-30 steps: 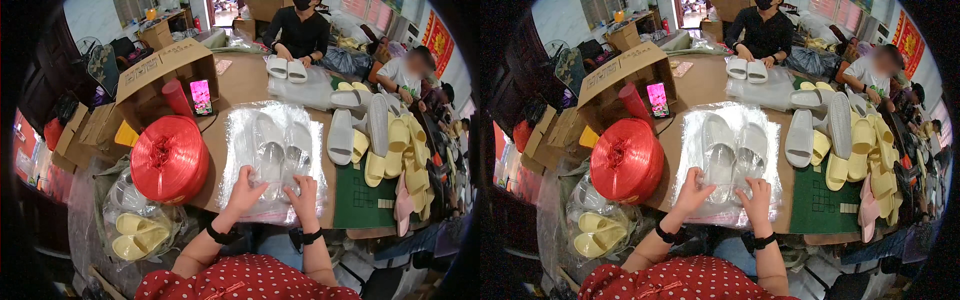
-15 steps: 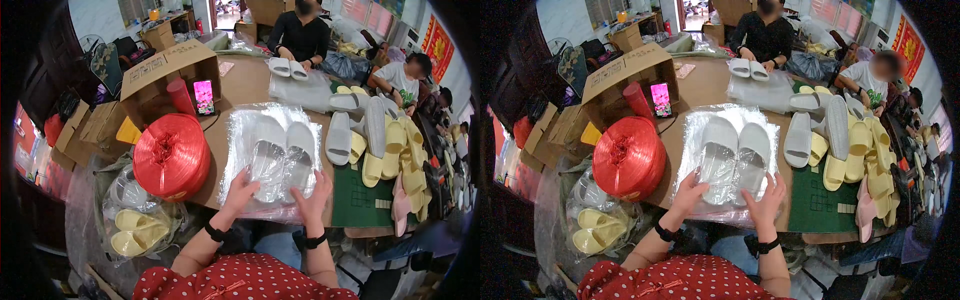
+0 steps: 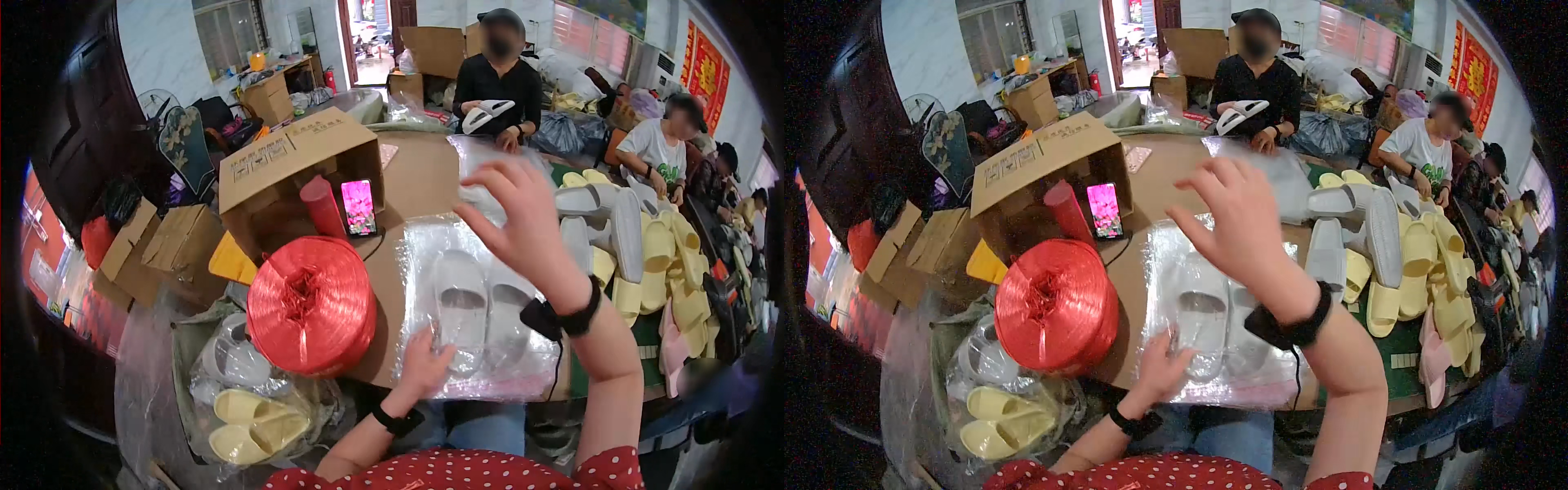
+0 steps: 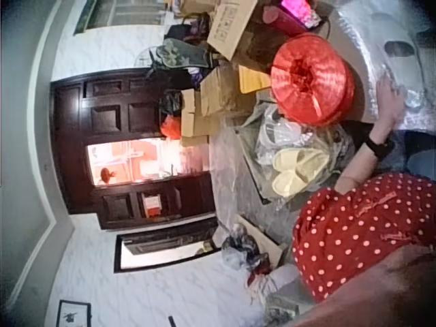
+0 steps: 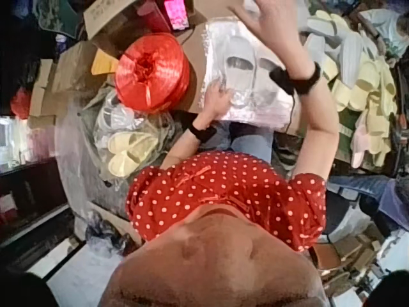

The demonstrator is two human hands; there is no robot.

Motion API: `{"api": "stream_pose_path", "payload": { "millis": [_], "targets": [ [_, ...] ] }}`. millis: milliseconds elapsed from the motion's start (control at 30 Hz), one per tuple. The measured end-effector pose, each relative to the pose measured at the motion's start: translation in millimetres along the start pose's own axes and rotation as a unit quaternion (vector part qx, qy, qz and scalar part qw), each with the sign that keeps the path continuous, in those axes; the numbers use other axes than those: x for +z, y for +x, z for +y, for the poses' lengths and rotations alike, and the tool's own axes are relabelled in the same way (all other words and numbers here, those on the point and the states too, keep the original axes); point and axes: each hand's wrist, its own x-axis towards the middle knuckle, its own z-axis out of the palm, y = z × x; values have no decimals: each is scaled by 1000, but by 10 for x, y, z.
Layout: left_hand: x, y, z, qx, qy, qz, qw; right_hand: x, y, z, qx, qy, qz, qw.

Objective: Packaging pairs of sandals into plastic bags in a manufacturing facility.

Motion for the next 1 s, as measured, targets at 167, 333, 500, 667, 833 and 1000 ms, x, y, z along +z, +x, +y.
{"api": "stream_pose_path", "payload": {
  "millis": [167,333,500,667,833,1000],
  "targets": [
    [-77,-112,-83,6,2,-9,1000,1202,630,202,18,11,-31,999],
    [78,-109,-303,39,16,-4,999,2467,518,472,-28,-76,-95,992],
    [-11,-124,-264,57,3,-9,998,3016,496,471,52,-22,-166,984],
    [-78,-81,-126,49,-3,-26,998,3246,537,560,41,-14,-204,978],
    [-62,-101,-139,26,-4,-27,999,3442,498,520,3,-59,-215,975],
    [-59,-98,-171,38,5,-26,999,3564,436,500,-14,-64,-154,986]
  ]
}}
